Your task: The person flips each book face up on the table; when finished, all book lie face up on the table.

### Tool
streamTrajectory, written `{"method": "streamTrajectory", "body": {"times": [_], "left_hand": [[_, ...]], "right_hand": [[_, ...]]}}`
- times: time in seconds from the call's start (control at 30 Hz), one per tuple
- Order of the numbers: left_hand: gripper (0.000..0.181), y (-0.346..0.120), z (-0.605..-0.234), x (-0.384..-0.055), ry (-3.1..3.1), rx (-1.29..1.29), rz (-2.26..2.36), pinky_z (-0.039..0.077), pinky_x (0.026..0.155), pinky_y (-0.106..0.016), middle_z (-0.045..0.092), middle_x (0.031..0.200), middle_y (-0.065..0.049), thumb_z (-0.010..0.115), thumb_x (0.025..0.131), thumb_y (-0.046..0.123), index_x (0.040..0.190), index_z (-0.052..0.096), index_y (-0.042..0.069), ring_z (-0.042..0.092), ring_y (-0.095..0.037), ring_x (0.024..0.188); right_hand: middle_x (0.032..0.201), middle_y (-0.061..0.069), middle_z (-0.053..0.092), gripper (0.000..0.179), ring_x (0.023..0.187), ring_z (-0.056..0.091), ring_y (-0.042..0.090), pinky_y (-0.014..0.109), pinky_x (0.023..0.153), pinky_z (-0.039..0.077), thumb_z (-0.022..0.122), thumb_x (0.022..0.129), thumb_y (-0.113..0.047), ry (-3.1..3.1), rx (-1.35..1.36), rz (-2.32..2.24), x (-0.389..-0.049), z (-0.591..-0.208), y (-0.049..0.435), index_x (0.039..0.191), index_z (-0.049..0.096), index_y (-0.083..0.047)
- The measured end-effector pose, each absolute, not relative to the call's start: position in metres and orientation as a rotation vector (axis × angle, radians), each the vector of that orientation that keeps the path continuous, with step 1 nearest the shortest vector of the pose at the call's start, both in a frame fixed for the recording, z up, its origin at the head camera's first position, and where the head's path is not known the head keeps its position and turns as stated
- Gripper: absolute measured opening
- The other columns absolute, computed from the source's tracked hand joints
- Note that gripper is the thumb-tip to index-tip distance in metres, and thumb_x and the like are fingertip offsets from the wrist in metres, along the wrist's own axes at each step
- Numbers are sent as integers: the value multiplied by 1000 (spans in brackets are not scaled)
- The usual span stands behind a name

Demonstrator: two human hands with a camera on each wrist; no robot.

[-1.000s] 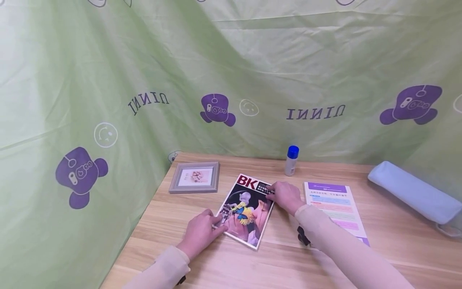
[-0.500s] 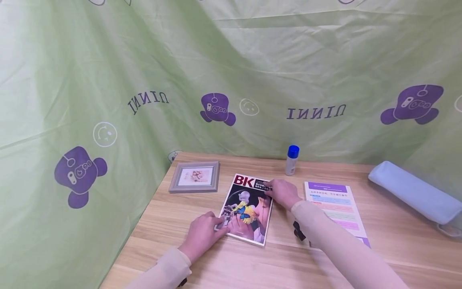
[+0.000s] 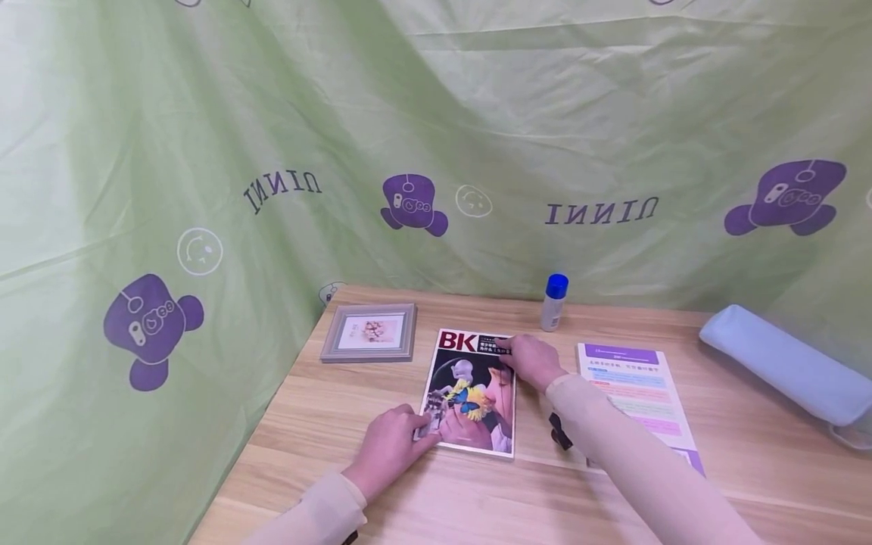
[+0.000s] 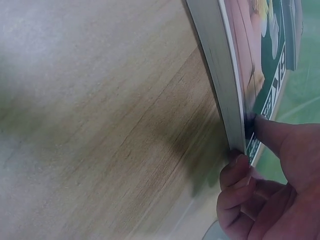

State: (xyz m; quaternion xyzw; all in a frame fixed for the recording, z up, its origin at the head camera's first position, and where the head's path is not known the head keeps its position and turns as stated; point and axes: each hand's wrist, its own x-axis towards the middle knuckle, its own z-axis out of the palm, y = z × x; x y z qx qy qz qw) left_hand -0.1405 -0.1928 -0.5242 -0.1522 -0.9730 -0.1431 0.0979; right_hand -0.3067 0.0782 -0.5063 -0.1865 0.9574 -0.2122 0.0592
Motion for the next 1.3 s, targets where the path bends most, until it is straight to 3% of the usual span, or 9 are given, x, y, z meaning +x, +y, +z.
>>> {"method": "streamTrajectory", "body": {"times": [0.83, 1.03, 1.3], "left_hand": [[36, -183, -524, -141, -2857, -504, -458, 44, 54, -25, 59, 76, 3, 85, 87, 36, 110, 83, 9, 48, -8, 61], [35, -184, -524, -141, -2858, -511, -457, 46, 55, -26, 61, 76, 3, 85, 87, 36, 109, 83, 8, 50, -8, 62], [36, -190, -524, -142, -2856, -485, -419, 48, 56, -26, 61, 79, 4, 88, 83, 37, 105, 82, 9, 49, -7, 62]], "right_hand": [[140, 25, 61, 40, 120, 63, 45, 60, 88, 57, 63, 105, -25, 2895, -514, -652, -304, -509, 88, 144, 64, -18], [142, 24, 61, 40, 115, 66, 40, 58, 90, 56, 61, 106, -25, 2879, -489, -659, -302, -510, 86, 146, 63, -18], [139, 30, 60, 47, 124, 61, 46, 59, 104, 50, 57, 107, -18, 2834, -617, -680, -300, -511, 82, 153, 54, -12]]}}
